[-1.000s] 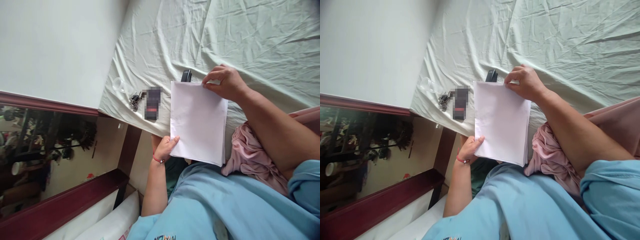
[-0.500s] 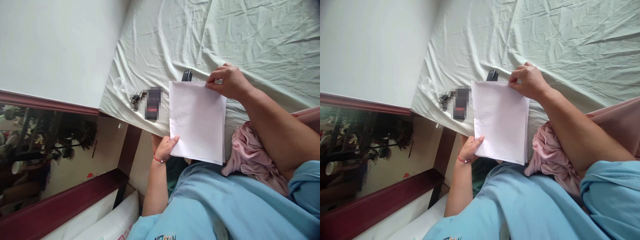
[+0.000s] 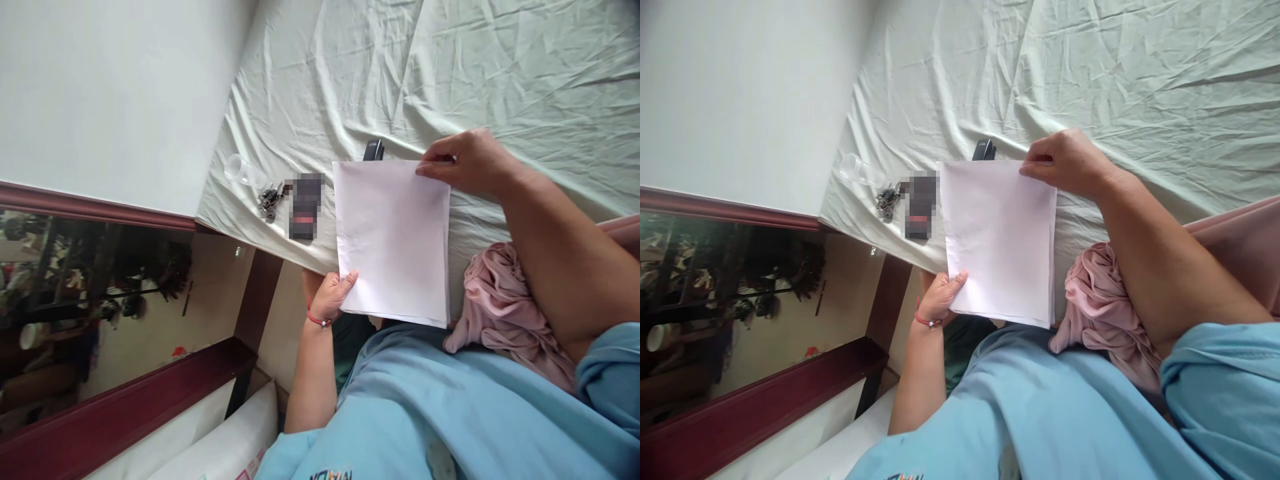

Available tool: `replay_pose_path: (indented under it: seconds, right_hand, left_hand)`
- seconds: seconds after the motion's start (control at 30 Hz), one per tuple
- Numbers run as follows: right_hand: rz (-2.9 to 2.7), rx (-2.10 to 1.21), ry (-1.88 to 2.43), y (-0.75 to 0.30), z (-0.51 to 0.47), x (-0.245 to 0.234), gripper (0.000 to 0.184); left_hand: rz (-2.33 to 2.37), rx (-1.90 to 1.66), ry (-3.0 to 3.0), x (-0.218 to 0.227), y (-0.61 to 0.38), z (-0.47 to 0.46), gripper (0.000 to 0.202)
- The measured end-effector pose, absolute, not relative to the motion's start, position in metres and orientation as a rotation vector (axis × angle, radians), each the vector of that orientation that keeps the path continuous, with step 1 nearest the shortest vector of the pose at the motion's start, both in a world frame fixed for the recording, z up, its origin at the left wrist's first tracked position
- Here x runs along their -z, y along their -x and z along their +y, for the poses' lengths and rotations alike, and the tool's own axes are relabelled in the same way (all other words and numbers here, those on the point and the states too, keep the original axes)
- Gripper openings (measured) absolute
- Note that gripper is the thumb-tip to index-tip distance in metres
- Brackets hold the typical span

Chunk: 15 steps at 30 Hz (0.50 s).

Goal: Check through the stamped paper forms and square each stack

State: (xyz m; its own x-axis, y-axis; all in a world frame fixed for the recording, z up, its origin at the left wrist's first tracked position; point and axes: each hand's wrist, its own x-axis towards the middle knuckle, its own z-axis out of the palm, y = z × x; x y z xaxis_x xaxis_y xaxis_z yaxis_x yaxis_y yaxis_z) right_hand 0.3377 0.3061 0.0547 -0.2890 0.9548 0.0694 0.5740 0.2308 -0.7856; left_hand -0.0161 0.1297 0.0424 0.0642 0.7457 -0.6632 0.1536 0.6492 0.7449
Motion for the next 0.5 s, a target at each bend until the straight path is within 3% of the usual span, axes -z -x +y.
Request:
replay_pose_path:
  seconds: [0.3,0.5]
  right_hand:
    - [-1.891,-1.246,1.287,-0.353,0.305,-0.067,0.034]
    - [-1.703,-1.711,0.554,-0.327,0.290,-0.079,0.036]
  left_hand:
    - [1.444,-0.587,-0.751,-0.038,0.017,0.128,0.077]
    - [1.450,-0.592,-0.652,-0.040,0.014,0.127,0.073]
